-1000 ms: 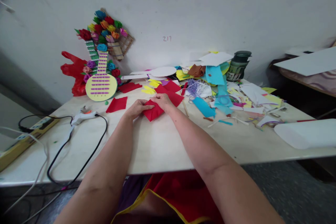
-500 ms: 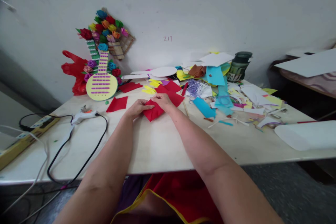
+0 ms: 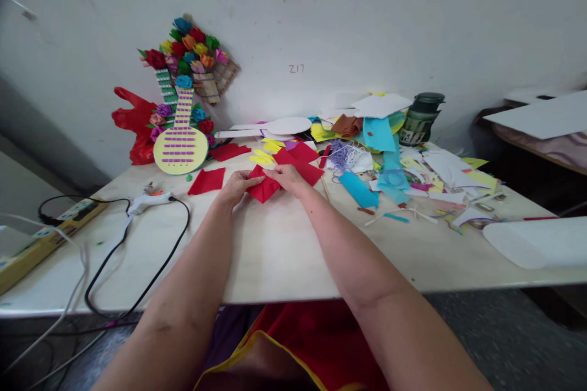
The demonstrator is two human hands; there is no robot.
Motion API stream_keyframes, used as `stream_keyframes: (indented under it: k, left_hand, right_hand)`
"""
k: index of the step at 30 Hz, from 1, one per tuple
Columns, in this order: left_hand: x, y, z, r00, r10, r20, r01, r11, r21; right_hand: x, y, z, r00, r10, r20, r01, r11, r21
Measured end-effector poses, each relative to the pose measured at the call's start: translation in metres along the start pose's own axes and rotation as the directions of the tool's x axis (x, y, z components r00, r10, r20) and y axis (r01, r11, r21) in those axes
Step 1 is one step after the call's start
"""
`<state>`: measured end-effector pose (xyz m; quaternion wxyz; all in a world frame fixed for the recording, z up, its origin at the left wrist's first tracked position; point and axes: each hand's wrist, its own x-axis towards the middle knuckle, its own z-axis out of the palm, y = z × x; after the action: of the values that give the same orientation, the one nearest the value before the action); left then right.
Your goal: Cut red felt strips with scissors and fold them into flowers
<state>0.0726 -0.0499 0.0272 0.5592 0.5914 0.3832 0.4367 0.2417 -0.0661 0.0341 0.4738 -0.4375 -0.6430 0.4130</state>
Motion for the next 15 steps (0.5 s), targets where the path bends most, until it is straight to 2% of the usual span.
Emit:
stream_keyframes:
  k: [3, 6, 15]
  left_hand:
    - [0.0, 0.001, 0.0, 0.997, 0.033, -0.064, -0.033, 0.999, -0.008]
    - [0.0, 0.0, -0.001, 0.994, 0.049, -0.102, -0.048, 0.999, 0.015]
    - [0.003, -0.003, -0.003, 0.989, 0.075, -0.124, -0.074, 0.997, 0.019]
  right_hand:
    - [0.001, 0.003, -0.002, 0.998, 0.056, 0.031, -0.057, 0.998, 0.028]
    - [0.003, 0.006, -0.003, 0.996, 0.09, 0.006, -0.09, 0.996, 0.022]
    - [-0.001, -0.006, -0.001, 0.987, 0.158, -0.01, -0.157, 0.986, 0.062]
